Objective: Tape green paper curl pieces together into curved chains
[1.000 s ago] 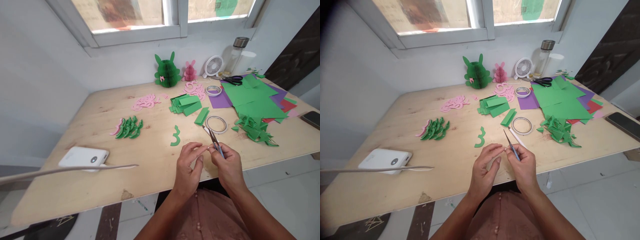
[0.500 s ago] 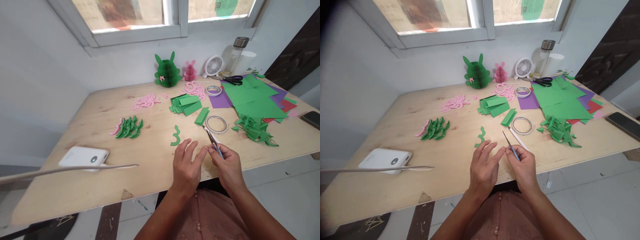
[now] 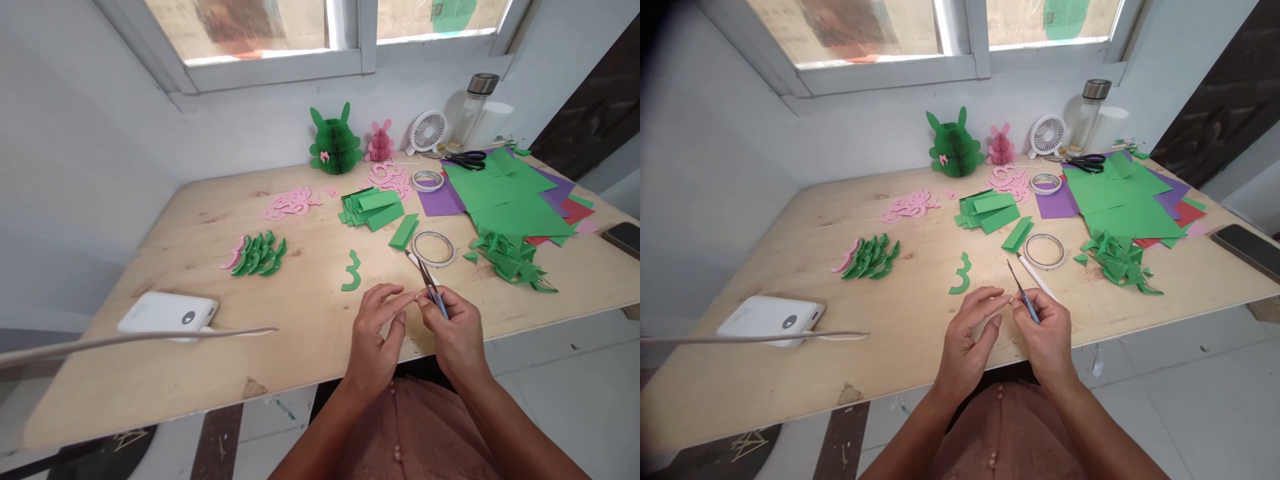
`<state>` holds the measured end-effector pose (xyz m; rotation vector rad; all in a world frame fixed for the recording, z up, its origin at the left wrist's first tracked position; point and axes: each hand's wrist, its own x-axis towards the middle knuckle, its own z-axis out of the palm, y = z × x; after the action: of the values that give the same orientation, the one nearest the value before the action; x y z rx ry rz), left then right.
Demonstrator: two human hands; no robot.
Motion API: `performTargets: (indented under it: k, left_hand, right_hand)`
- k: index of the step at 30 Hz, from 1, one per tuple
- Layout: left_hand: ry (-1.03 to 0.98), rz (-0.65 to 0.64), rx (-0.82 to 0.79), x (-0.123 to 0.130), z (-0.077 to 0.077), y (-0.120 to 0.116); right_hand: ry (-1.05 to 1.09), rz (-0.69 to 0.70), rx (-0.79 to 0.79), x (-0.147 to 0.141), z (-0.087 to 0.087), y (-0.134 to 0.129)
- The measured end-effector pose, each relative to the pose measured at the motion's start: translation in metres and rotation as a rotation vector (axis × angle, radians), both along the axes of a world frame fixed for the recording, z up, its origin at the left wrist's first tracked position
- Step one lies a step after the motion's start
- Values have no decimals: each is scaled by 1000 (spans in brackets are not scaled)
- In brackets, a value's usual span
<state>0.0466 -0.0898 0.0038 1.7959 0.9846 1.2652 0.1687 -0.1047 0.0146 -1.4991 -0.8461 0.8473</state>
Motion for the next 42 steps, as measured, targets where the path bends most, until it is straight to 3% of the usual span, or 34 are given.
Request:
performTargets:
  k: [8,13,21,24,27,31,34,37,42]
  left_hand:
    - [-306,-112,-434,1,3,-1]
    - [-496,-106,-657,3,8,0]
    - [-715,-89,-901,8,15,6]
    - [-749,-65,-915,8,14,7]
    - [-592,19,-720,5,11,6]
    - [-109,150,-60,-1,7,5]
    - [136,234,381,-4,5,7]
    - [245,285,569,-6,3,10]
    - [294,269,676,-10,3,12]
  right_hand:
    - [7,27,-4,0,-1,-1]
    - [32,45,6,0,-5,-3]
    - [38,60,-1,0,-8,-6]
    - [55,45,-3,0,-8,-6]
    - [78,38,-23,0,-8,-6]
    - [123,50,-46,0,-7,-5]
    - [175,80,-55,-2,-6,-6]
    - [232,100,-61,-4,-5,-7]
    - [300,114,-71,-5,-3,-10]
